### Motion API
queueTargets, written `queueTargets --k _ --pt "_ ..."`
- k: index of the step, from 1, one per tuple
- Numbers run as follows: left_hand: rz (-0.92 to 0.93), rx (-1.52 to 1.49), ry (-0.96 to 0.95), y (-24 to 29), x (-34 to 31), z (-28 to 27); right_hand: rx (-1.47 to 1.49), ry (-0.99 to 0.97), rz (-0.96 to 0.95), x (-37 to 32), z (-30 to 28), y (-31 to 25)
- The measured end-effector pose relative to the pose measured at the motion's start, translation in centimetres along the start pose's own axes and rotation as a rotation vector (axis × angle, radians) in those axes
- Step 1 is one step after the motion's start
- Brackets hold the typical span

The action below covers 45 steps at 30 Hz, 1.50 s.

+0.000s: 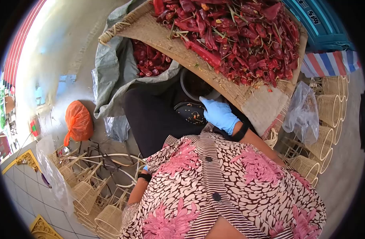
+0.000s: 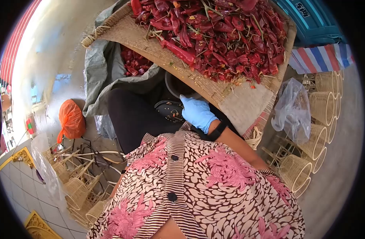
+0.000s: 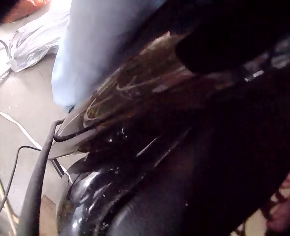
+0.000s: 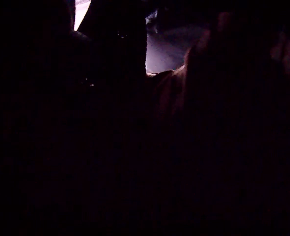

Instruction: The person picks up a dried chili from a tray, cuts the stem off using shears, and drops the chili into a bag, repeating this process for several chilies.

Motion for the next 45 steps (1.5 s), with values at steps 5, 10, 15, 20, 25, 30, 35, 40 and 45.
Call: queueTargets --k 5,10,15,20,25,30,35,40,45 --pt "-0.033 0.003 -0.046 -0.3 -0.7 -0.3 0.242 0.135 -0.161 -3.5 -6.8 -4.5" --pt "-0.09 0.002 -0.131 -0.2 -0.7 -1.0 0.119 0.343 -0.194 -6.5 -17.1 -3.5" --pt "-0.141 -0.009 -0.179 0.7 -1.3 -3.2 -0.153 -0.002 0.115 -3.6 -12.6 0.5" --pt "-0.147 0.026 -0.188 2.0 -2.1 -6.2 -0.216 0.028 0.077 -3.5 -12.1 0.6" --pt "-0.125 0.073 -0.147 2.1 -3.3 -8.8 -0.085 0.035 0.048 -3.1 -12.7 -0.3" --pt "-0.095 0.091 -0.118 1.8 -2.4 -9.6 -0.031 0.077 0.077 -2.2 -12.6 0.1" --pt "-0.074 0.079 -0.105 -1.1 -2.6 -9.0 -0.039 0.122 0.088 -2.2 -12.5 -1.0" --pt "-0.023 0.087 -0.092 -2.5 -0.7 -7.6 -0.113 0.176 0.068 -1.3 -12.6 -0.5" --pt "0.033 0.112 -0.075 -2.3 1.0 -6.9 -0.162 0.142 0.06 -1.2 -12.9 0.1"
Point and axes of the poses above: each hand's wrist, its own x-axis towards the middle knuckle, its own z-axis out of the palm, y = z × x, the point moved 8 cm from there along x, towards the middle knuckle, and after that the axes turned 6 degrees about -y, right-handed, at the moved point
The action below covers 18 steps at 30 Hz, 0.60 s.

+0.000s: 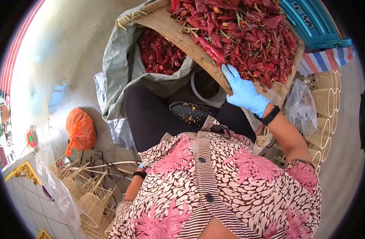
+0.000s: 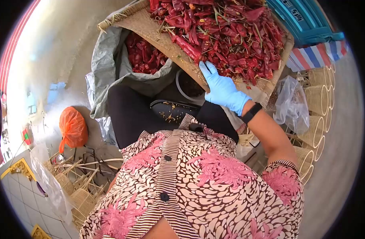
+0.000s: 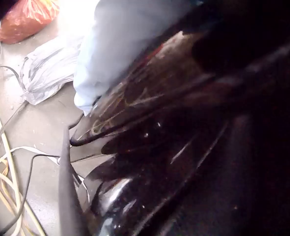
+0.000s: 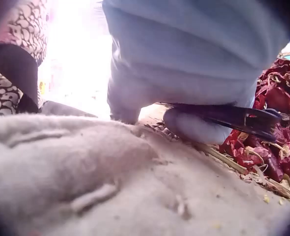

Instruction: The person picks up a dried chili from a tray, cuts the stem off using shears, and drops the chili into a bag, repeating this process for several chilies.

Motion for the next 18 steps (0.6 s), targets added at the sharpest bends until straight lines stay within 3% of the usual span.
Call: queueTargets --k 4,15,17,18 --pt "0.028 0.038 0.03 -0.8 0.6 -1.3 -0.013 0.1 -0.125 -0.1 0.4 0.3" --pt "0.106 0.054 -0.059 1.1 3.4 -5.9 -0.133 0.025 -0.049 0.4 0.8 1.4" --pt "0.2 0.172 -0.143 1.3 4.3 -6.9 -0.139 0.0 -0.032 0.3 1.0 1.0" --pt "0.334 0.357 -0.206 1.2 5.0 -7.7 -0.148 0.004 -0.03 0.3 1.0 1.0"
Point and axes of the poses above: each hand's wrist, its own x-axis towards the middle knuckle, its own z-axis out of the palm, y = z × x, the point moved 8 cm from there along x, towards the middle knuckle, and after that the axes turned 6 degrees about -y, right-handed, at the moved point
